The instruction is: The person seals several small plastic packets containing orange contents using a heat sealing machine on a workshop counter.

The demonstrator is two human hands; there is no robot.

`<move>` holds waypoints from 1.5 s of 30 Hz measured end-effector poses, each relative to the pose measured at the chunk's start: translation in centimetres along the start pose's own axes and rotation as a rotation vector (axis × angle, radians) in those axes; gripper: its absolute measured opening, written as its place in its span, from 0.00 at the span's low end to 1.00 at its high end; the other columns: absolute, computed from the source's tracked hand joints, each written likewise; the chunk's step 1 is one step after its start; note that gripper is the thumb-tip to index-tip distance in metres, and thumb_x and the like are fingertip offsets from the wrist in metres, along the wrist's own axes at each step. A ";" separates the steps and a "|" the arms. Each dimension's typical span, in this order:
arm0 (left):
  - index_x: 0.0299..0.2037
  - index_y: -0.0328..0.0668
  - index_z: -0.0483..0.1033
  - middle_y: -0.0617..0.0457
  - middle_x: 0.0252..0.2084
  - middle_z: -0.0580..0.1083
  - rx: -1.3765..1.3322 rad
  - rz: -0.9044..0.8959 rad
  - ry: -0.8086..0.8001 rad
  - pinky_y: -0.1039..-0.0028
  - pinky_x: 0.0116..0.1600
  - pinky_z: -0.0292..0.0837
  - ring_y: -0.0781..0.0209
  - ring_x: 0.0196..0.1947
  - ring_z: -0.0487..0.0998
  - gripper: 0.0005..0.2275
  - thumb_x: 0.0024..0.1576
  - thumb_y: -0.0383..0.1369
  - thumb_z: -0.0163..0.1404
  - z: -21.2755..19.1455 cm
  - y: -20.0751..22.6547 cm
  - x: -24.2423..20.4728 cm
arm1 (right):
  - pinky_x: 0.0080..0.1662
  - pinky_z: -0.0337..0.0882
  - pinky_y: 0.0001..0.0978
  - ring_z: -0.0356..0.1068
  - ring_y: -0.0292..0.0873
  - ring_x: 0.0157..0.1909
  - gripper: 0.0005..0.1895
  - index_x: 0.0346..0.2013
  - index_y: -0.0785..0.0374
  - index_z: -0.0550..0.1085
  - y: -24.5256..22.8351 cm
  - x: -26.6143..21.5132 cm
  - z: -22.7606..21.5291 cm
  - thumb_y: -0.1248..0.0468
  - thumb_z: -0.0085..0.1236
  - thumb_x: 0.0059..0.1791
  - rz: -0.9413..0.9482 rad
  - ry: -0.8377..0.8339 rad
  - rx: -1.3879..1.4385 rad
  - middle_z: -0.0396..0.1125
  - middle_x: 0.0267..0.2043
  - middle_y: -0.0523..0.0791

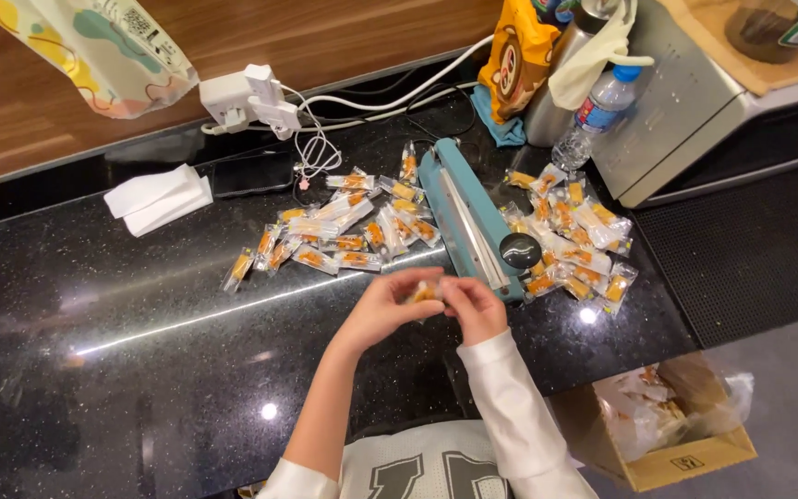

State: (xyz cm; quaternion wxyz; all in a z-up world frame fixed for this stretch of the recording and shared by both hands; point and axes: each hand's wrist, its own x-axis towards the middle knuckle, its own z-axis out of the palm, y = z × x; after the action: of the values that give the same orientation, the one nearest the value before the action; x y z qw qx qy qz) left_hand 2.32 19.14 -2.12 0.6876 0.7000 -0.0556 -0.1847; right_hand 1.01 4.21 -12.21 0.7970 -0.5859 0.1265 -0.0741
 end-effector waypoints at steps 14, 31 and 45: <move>0.55 0.33 0.70 0.41 0.38 0.78 -0.425 0.080 0.389 0.77 0.43 0.80 0.61 0.35 0.80 0.24 0.47 0.24 0.62 -0.5 -4.8 -0.6 | 0.37 0.74 0.22 0.70 0.32 0.32 0.09 0.37 0.67 0.79 -1.2 -0.4 6.7 0.62 0.61 0.48 0.118 0.022 0.103 0.73 0.37 0.45; 0.53 0.33 0.70 0.41 0.39 0.77 -0.602 0.013 0.726 0.74 0.44 0.80 0.61 0.36 0.80 0.18 0.53 0.26 0.58 0.4 -6.1 0.2 | 0.35 0.75 0.34 0.68 0.48 0.46 0.24 0.56 0.70 0.66 -4.9 -2.5 1.2 0.58 0.49 0.50 -0.139 -0.083 0.002 0.67 0.45 0.57; 0.45 0.38 0.73 0.43 0.37 0.76 -0.612 -0.006 0.621 0.72 0.45 0.79 0.58 0.37 0.80 0.13 0.50 0.27 0.58 5.3 -4.8 3.8 | 0.15 0.59 0.26 0.61 0.39 0.15 0.12 0.47 0.65 0.67 -8.0 -2.2 -1.0 0.64 0.49 0.50 0.017 0.063 -0.111 0.64 0.21 0.47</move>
State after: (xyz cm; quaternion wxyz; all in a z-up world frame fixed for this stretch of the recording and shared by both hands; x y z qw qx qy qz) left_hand 3.19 13.12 -7.47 0.8469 0.4866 0.2131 0.0248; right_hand -1.14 1.46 -4.57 0.7596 -0.6254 0.1605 -0.0787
